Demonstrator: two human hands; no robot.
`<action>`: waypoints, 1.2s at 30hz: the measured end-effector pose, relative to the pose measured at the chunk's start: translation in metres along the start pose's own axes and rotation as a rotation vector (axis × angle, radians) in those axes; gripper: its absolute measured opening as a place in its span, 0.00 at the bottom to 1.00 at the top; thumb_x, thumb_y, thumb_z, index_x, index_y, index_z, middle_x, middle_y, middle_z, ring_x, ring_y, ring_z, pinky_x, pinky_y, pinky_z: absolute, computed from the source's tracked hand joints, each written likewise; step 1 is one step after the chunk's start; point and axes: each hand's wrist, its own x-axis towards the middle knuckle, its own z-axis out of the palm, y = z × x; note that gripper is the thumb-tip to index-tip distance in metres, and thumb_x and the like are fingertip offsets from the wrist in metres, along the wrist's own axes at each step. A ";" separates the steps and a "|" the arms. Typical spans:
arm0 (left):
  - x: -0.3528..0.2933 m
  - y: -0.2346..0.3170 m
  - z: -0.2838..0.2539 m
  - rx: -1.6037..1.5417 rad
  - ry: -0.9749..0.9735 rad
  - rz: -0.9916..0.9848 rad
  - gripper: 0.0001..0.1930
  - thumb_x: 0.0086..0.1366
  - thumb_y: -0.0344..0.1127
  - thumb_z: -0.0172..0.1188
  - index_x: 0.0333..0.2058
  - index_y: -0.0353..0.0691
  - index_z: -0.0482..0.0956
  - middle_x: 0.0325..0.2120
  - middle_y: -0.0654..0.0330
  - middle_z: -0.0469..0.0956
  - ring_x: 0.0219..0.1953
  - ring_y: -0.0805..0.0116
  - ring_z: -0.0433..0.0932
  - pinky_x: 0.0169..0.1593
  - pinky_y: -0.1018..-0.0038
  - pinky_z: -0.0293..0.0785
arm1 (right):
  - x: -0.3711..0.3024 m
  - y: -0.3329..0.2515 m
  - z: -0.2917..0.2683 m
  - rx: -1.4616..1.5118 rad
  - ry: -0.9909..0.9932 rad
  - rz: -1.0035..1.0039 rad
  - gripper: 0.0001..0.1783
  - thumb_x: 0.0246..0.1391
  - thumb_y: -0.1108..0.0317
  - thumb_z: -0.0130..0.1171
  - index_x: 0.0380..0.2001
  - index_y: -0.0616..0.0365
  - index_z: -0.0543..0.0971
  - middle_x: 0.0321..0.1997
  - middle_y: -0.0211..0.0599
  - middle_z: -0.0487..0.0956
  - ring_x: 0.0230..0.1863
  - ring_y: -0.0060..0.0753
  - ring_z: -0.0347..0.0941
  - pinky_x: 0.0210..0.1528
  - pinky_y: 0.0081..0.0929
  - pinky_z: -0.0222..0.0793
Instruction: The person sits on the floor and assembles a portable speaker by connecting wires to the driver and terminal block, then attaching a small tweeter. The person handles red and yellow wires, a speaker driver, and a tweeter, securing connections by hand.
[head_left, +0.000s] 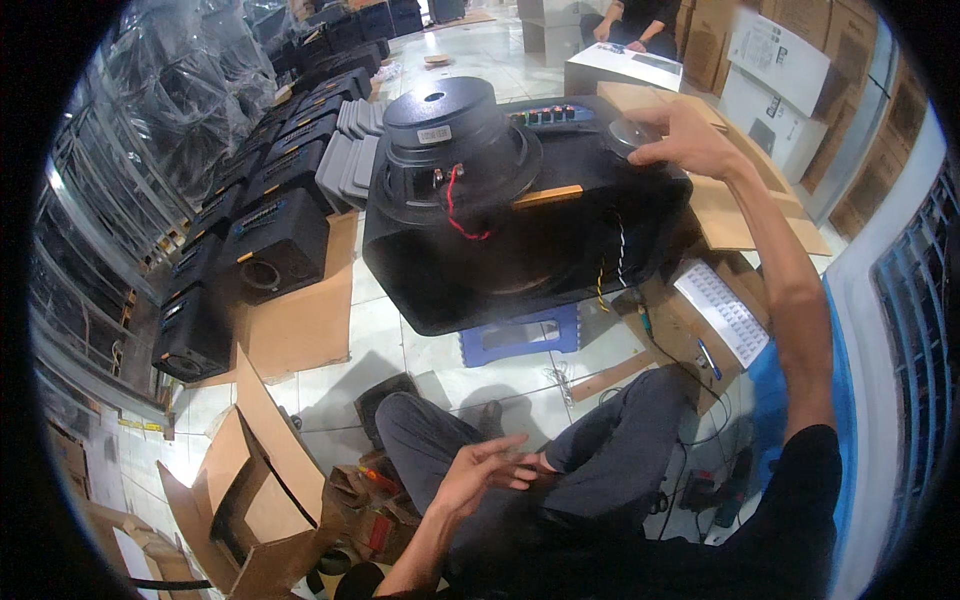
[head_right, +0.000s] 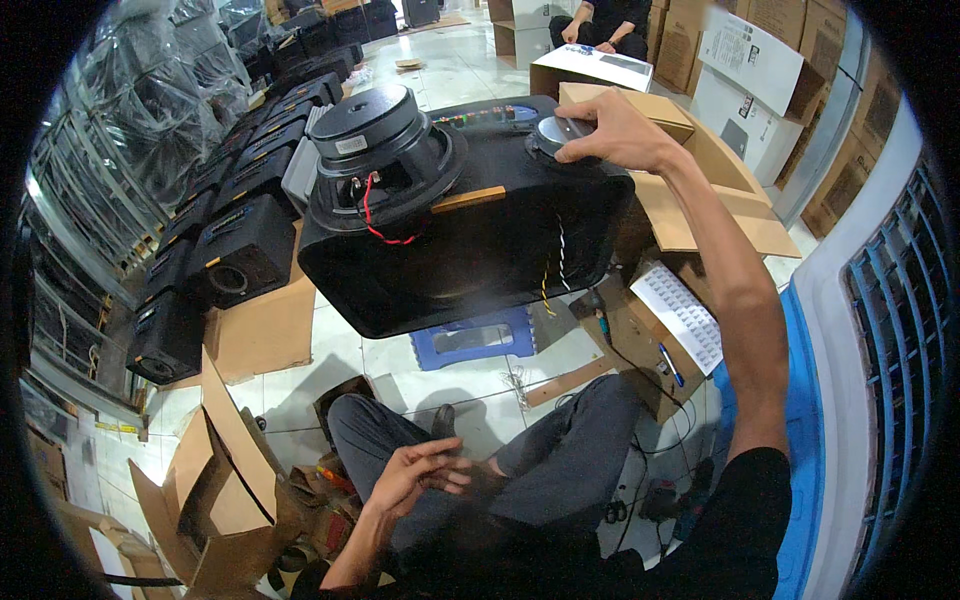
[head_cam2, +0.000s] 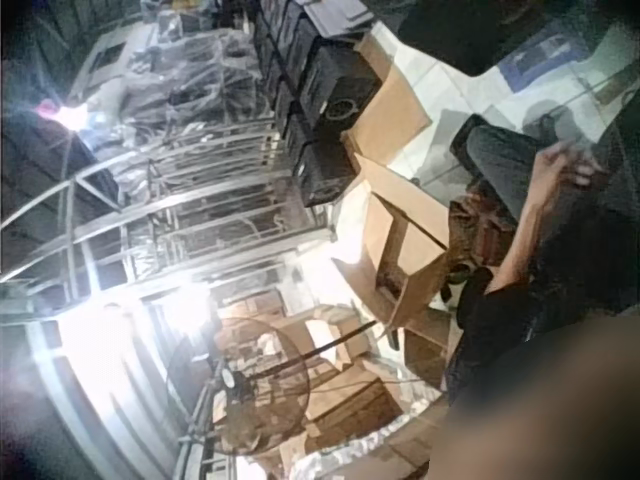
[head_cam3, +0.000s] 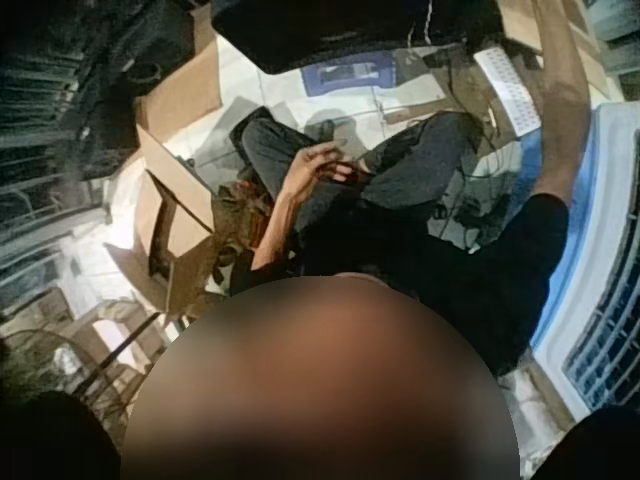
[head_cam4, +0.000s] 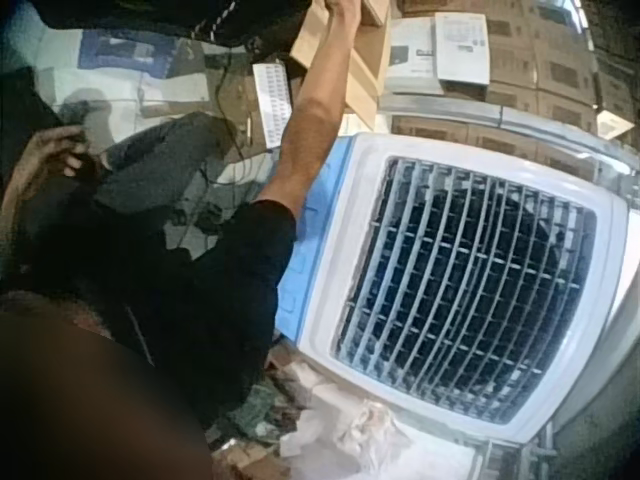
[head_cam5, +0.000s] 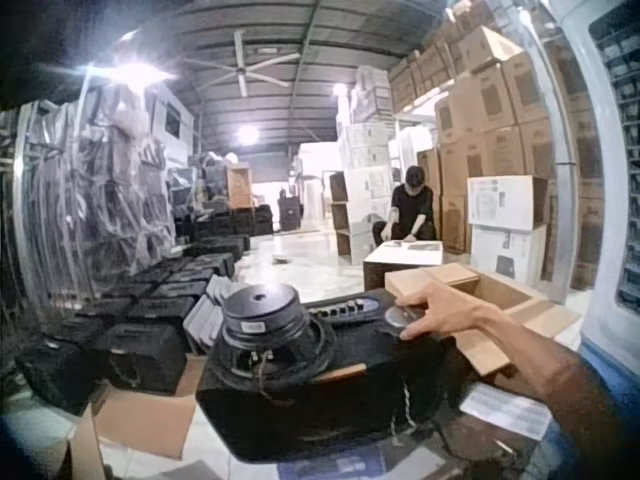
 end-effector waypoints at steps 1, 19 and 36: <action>-0.003 -0.006 -0.006 0.001 0.005 0.011 0.22 0.74 0.28 0.52 0.64 0.26 0.69 0.50 0.36 0.81 0.46 0.48 0.85 0.47 0.58 0.87 | 0.000 0.003 0.001 -0.014 0.011 -0.006 0.36 0.41 0.61 0.74 0.54 0.72 0.80 0.45 0.48 0.86 0.43 0.30 0.78 0.54 0.26 0.71; 0.003 -0.019 0.010 0.034 -0.002 -0.076 0.22 0.71 0.26 0.54 0.62 0.25 0.72 0.49 0.42 0.82 0.46 0.53 0.85 0.50 0.63 0.85 | -0.003 0.015 0.001 -0.127 0.014 -0.032 0.39 0.41 0.53 0.74 0.55 0.66 0.82 0.47 0.53 0.86 0.43 0.37 0.80 0.53 0.29 0.72; 0.015 -0.011 0.019 0.153 0.040 0.063 0.20 0.73 0.27 0.54 0.61 0.25 0.72 0.47 0.41 0.83 0.42 0.55 0.87 0.45 0.63 0.87 | -0.153 0.059 0.225 0.247 0.581 0.393 0.13 0.63 0.65 0.63 0.38 0.67 0.85 0.30 0.38 0.86 0.31 0.24 0.79 0.35 0.26 0.73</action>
